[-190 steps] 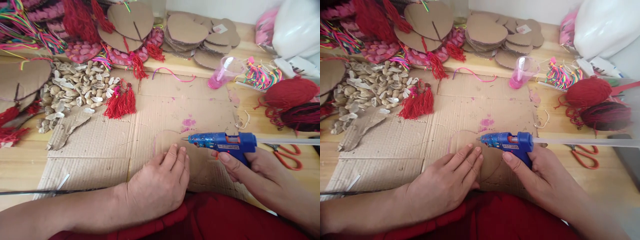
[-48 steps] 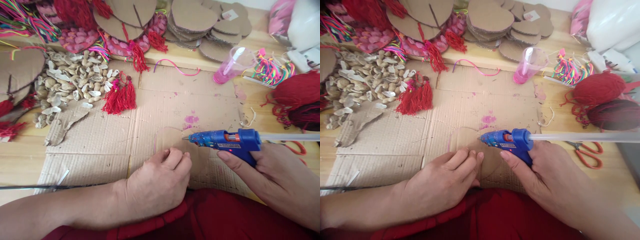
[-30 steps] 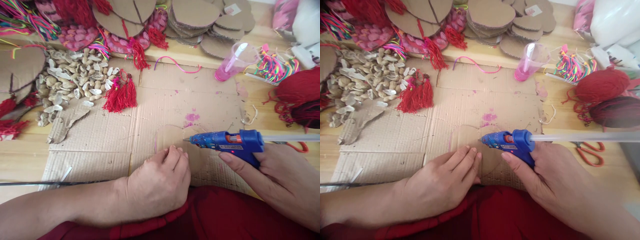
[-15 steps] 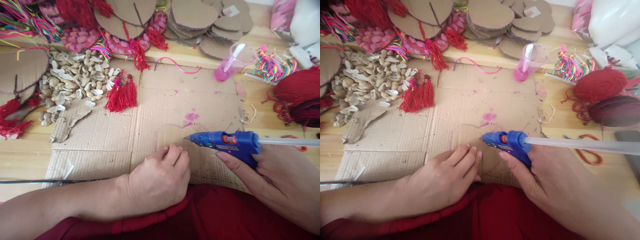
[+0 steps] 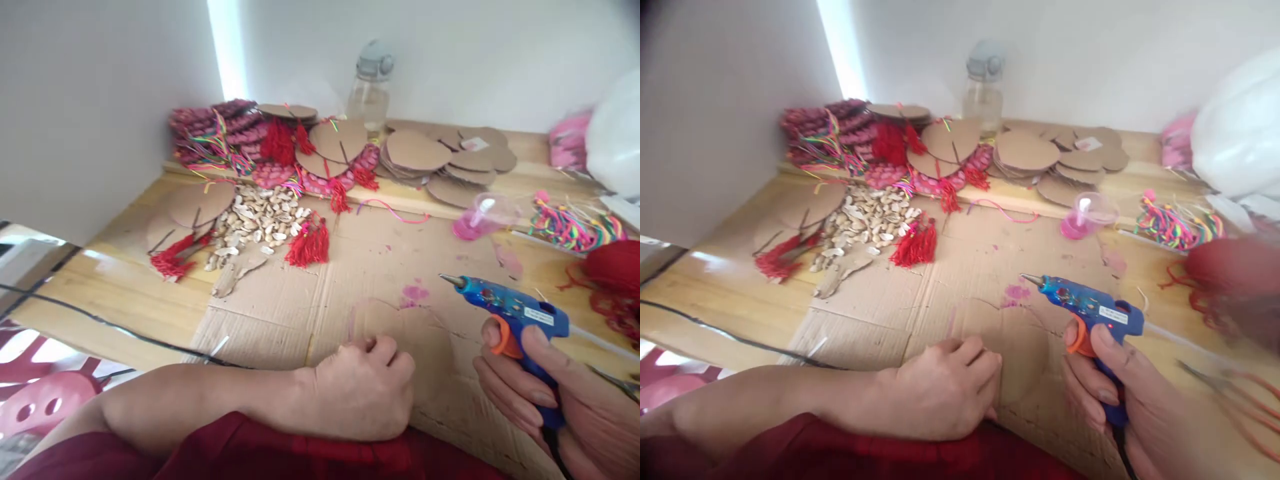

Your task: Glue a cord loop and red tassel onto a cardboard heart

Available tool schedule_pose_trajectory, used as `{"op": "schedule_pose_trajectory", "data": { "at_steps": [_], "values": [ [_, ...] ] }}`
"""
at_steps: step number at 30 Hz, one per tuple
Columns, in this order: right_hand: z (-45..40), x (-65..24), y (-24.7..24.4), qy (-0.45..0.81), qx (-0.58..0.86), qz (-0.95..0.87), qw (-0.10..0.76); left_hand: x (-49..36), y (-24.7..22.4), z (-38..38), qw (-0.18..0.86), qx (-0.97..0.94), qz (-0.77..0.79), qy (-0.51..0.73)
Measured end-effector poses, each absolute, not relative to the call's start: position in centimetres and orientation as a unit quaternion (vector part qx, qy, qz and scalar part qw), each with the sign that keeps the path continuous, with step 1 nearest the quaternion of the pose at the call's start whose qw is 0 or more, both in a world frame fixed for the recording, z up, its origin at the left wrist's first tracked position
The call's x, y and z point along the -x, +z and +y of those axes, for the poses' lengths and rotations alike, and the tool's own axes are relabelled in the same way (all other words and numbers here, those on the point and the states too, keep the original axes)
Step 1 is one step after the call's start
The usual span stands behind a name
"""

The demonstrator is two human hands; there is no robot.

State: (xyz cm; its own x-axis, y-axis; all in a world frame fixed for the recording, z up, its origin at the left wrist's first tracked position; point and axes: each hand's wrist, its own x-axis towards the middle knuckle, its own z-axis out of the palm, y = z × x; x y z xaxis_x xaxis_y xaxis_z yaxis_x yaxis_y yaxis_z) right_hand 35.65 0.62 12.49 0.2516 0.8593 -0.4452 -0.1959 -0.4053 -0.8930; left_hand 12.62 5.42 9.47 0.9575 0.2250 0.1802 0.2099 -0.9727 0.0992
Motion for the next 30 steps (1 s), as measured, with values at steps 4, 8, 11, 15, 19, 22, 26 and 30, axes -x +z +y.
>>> {"op": "schedule_pose_trajectory", "data": {
  "at_steps": [4,8,11,15,19,22,26,30],
  "values": [
    [2.3,-34.5,11.8,0.602,0.582,-0.206,0.507,-13.0,9.1,5.2,0.043,-0.984,0.137,0.11],
    [3.3,-34.2,11.3,0.614,0.552,-0.201,0.527,-12.6,9.4,6.4,0.081,-0.973,0.15,0.153],
    [3.5,-34.7,10.6,0.622,0.535,-0.212,0.532,-10.5,10.7,10.1,0.079,-0.951,0.226,0.196],
    [3.6,-35.5,9.8,0.637,0.513,-0.229,0.528,-5.8,12.7,16.7,0.071,-0.855,0.453,0.241],
    [3.8,-36.0,9.3,0.648,0.488,-0.226,0.539,-2.6,13.0,20.0,0.088,-0.797,0.553,0.227],
    [3.9,-36.1,9.1,0.659,0.467,-0.229,0.542,-2.8,12.4,21.0,0.113,-0.812,0.537,0.201],
    [4.0,-36.0,9.3,0.645,0.469,-0.24,0.554,-6.4,12.3,23.3,0.119,-0.843,0.488,0.189],
    [4.1,-36.0,9.7,0.627,0.474,-0.233,0.573,-12.4,12.5,26.7,0.096,-0.874,0.44,0.184]
  ]
}}
